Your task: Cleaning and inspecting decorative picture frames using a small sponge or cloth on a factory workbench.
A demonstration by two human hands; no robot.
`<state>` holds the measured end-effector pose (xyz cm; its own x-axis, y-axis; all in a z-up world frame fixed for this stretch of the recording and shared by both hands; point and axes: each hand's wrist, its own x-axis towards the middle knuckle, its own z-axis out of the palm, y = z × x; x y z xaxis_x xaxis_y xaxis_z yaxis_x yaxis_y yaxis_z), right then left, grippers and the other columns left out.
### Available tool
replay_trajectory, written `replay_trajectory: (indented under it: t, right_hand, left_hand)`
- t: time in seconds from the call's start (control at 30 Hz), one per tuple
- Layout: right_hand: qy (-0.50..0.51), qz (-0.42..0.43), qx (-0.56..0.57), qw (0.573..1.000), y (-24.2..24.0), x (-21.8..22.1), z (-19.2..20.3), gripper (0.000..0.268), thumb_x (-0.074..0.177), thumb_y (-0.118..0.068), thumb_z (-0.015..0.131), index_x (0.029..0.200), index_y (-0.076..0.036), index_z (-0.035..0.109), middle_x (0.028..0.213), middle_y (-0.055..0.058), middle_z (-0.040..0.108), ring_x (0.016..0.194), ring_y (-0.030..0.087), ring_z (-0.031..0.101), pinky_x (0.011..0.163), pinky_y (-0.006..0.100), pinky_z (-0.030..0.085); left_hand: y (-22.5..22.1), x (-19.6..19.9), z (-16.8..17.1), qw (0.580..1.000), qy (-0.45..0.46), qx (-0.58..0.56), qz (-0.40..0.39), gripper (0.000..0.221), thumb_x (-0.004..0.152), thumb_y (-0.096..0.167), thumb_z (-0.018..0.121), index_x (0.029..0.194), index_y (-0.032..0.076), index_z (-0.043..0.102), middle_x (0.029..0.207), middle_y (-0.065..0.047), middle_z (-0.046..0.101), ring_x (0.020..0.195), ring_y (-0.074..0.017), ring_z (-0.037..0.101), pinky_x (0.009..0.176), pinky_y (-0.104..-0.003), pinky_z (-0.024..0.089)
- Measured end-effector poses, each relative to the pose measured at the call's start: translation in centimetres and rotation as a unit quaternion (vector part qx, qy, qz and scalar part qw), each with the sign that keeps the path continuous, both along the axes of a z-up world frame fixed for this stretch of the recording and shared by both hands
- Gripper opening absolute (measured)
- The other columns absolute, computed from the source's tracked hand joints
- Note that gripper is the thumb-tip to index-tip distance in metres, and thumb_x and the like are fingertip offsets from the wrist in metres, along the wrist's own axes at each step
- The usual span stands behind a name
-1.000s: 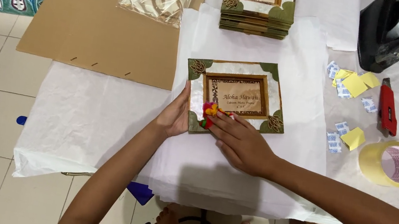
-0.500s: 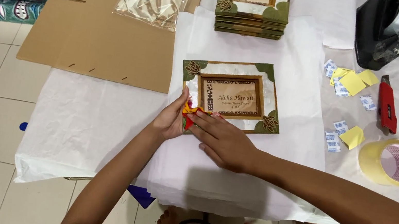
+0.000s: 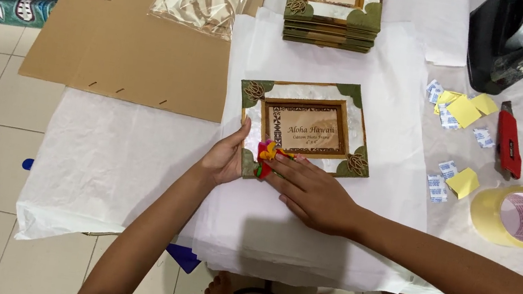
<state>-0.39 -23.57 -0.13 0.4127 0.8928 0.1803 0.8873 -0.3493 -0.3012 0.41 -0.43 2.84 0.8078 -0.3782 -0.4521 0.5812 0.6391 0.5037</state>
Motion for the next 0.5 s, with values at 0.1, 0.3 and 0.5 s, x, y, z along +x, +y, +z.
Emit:
replay_trajectory:
  t: [0.1, 0.3, 0.5]
  right_hand:
    - [0.033, -0.006, -0.010, 0.999, 1.0, 0.2, 0.0, 0.049, 0.108, -0.026, 0.041, 0.157, -0.019, 0.039, 0.161, 0.008, 0.041, 0.150, 0.029, 0.034, 0.123, 0.047, 0.024]
    - [0.116, -0.036, 0.145, 0.982, 3.2, 0.5, 2.4, 0.038, 0.093, -0.012, 0.054, 0.128, -0.013, 0.070, 0.142, 0.015, 0.062, 0.134, 0.042, 0.056, 0.111, 0.065, 0.038]
    - [0.128, -0.259, 0.330, 0.899, -0.8, 4.8, 3.1, 0.030, 0.089, 0.004, 0.057, 0.103, -0.016, 0.074, 0.105, 0.003, 0.075, 0.109, 0.027, 0.072, 0.099, 0.043, 0.055]
  left_hand:
    - [-0.1, -0.1, -0.3, 1.000, -0.011, 0.017, -0.006, 0.061, 0.099, 0.056, 0.050, 0.130, 0.004, 0.060, 0.121, -0.018, 0.069, 0.108, -0.0272, 0.069, 0.095, -0.046, 0.058]
    - [0.2, -0.5, -1.0, 0.977, -0.117, 0.176, 0.026, 0.079, 0.102, 0.059, 0.038, 0.155, 0.002, 0.022, 0.128, -0.024, 0.056, 0.116, -0.0322, 0.063, 0.097, -0.050, 0.056]
    - [0.5, -3.0, 2.1, 0.852, -0.175, 0.493, -0.015, 0.099, 0.093, 0.055, 0.063, 0.154, -0.008, 0.019, 0.134, -0.029, 0.050, 0.124, -0.0356, 0.058, 0.103, -0.046, 0.052]
